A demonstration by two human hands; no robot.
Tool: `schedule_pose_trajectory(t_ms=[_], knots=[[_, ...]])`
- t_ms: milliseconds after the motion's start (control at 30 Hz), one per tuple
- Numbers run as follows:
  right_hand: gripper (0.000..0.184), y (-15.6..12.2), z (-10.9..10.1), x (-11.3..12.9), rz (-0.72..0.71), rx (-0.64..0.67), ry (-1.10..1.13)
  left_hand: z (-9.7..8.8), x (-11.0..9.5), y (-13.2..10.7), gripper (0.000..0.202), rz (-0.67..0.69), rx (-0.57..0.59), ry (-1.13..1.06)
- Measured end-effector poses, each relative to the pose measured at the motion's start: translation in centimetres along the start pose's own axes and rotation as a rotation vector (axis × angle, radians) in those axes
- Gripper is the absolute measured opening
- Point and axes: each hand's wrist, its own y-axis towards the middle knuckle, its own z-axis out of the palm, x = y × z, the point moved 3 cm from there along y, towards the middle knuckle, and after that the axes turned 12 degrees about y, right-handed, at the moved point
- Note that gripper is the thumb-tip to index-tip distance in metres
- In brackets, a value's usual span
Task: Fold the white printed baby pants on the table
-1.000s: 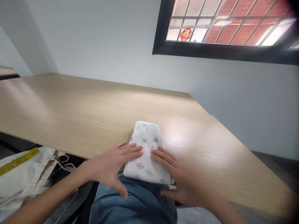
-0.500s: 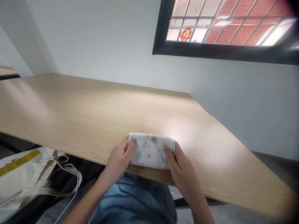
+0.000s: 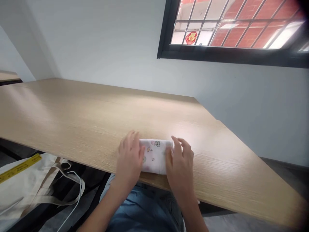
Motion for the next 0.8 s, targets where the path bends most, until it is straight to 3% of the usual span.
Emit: schedule_pose_trajectory(t_ms=[67,133,267,333,400,500,633,700,800], knots=[[0.038,-0.4,0.6,1.1,-0.127,0.064,-0.075,0.2,-1.1,0.3,0.041,0.168,0.039,0.089],[0.038,-0.6,1.2,1.1,-0.124,0.197,-0.128,0.5,-1.3,0.1,0.043,0.260,0.136,0.116],[0.043,-0.9,-0.2,-1.9,0.052,0.356,-0.001,0.4,1.4,-1.8,0.051,0.155,0.322,0.077],[0.045,-1.4,-2.0,-3.7,0.122,0.275,0.074,-0.4,3.0,-2.8,0.056,0.060,0.356,0.025],[0.037,-2.6,-3.9,-4.4,0.143,0.086,0.098,-1.4,3.8,-2.9,0.060,-0.067,0.358,-0.039],[0.016,-5.1,-5.1,-2.7,-0.023,-0.076,0.165,-2.4,3.0,-0.6,0.058,-0.148,0.310,-0.123],[0.022,-7.4,-3.0,0.9,-0.268,0.093,0.266,-1.4,0.1,4.0,0.042,0.156,0.345,-0.209],[0.023,-7.1,-1.8,1.4,-0.240,0.147,0.230,-0.6,-0.5,4.7,0.035,0.229,0.399,-0.207],[0.018,-5.3,-0.8,0.5,-0.083,0.153,0.190,-0.4,-0.6,3.0,0.032,0.178,0.408,-0.157]])
